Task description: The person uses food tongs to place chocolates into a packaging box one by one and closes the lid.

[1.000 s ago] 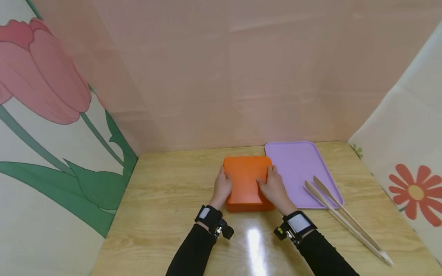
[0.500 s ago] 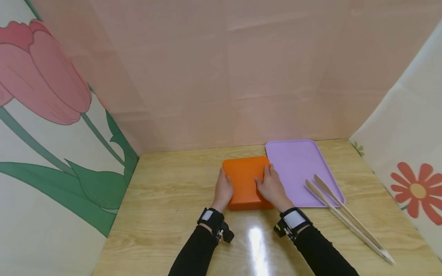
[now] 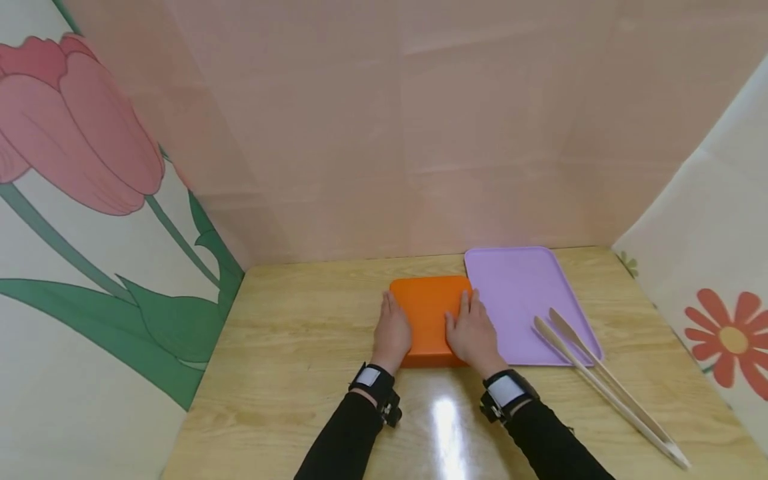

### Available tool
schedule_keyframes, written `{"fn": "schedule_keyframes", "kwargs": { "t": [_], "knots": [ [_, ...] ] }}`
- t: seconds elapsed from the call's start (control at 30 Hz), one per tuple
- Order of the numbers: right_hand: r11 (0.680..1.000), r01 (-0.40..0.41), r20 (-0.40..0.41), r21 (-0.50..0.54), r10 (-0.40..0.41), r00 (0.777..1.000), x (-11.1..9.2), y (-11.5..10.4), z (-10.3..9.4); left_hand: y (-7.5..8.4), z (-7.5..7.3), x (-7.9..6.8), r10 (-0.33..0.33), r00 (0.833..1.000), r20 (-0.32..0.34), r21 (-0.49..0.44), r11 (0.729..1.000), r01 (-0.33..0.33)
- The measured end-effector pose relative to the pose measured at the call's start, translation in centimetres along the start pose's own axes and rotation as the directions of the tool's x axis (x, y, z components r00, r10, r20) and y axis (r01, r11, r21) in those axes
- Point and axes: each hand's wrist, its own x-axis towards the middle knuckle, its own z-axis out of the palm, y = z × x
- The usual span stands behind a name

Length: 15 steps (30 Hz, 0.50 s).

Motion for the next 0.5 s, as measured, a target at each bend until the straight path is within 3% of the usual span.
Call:
{"fn": "schedule_keyframes", "kwargs": {
  "t": [0.1,0.23,0.37,0.5],
  "knots": [
    [1.0,0.017,-0.015,-0.001,-0.017,1.0,0.2,0.1,-0.1,-0.3,0.2,0.3,-0.046,0.999,-0.021,-0.087,0.995,0.044],
    [0.999,0.037,-0.039,0.01,-0.036,0.999,0.4,0.7,-0.6,-1.0,0.0,0.4,-0.002,0.998,-0.069,-0.107,0.994,-0.005],
    [0.996,0.087,-0.065,0.015,-0.086,0.994,-0.7,2.1,-1.5,-2.7,-0.5,-0.5,0.096,0.992,-0.078,-0.057,0.993,-0.101],
    [0.989,0.142,-0.101,-0.034,-0.145,0.984,-2.5,4.6,-2.6,-5.3,-1.6,-2.2,0.137,0.987,-0.085,0.033,0.99,-0.135]
  ]
}}
